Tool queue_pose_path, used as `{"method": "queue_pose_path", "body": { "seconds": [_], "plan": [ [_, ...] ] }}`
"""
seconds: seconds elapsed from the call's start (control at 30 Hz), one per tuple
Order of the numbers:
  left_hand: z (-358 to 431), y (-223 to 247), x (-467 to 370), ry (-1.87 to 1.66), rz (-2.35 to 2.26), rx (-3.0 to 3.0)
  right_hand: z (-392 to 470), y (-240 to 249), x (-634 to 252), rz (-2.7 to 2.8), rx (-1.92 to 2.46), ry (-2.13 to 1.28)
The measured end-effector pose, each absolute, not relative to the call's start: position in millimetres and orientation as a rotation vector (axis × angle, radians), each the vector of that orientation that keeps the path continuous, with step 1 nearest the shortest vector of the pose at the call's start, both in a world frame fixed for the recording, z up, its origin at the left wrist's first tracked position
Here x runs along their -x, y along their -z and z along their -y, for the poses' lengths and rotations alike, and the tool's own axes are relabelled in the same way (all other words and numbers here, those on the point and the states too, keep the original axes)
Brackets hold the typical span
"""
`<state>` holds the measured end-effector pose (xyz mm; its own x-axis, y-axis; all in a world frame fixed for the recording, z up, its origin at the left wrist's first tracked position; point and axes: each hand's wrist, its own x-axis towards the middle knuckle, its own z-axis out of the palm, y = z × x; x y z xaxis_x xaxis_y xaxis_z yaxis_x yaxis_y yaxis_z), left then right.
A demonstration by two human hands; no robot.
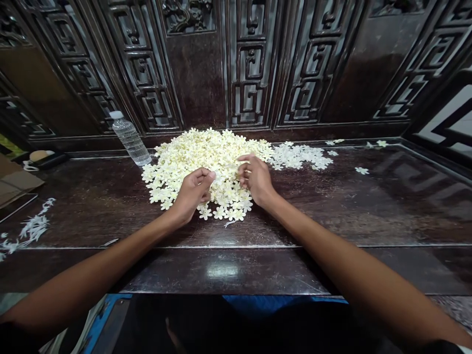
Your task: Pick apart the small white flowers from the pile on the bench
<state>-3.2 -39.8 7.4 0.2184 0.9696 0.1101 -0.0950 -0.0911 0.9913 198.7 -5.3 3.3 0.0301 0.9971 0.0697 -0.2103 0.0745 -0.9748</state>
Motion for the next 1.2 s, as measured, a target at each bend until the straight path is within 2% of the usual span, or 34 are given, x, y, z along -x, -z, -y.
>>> {"method": "queue_pose_path", "body": {
  "seconds": [0.17, 0.3, 0.53, 0.67, 0.73, 0.83, 0.93, 1.0, 1.1, 1.2],
  "plan": [
    [39.4, -4.9, 2.9, -1.189, -0.875, -1.372, 32.3, -14.3, -176.9, 1.801, 0.898, -0.981],
    [40.3, -4.8, 2.3, -1.194, -0.859, -1.362, 30.3, -16.6, -177.4, 1.763, 0.844, -0.900],
    [41.2, -8.6, 3.3, -1.187, -0.875, -1.383, 22.0, -9.0, -186.0, 1.634, 0.810, -1.260],
    [41.4, -12.1, 3.6, -1.170, -0.873, -1.313, 17.8, -7.4, -189.4, 1.587, 0.875, -1.281],
    [41.1, -13.6, 4.9, -1.128, -0.857, -1.244, 11.2, -7.7, -196.2, 1.496, 0.962, -1.215],
    [39.6, -14.7, 7.4, -1.060, -0.817, -1.133, -4.5, -7.1, -212.9, 1.060, 1.016, -1.048],
    [37.5, -15.9, 8.1, -1.032, -0.774, -1.000, -18.2, -4.4, -226.5, 0.576, 1.028, -1.011],
    [36.3, -17.8, 7.3, -1.033, -0.758, -0.909, -19.9, -2.0, -226.7, 0.471, 1.048, -1.014],
    [35.0, -21.4, 5.9, -1.053, -0.753, -0.808, -8.5, 0.0, -212.0, 0.730, 1.076, -0.968],
    [33.7, -23.9, 5.6, -1.073, -0.760, -0.792, 11.5, -2.0, -190.3, 1.359, 1.054, -0.759]
  ]
}}
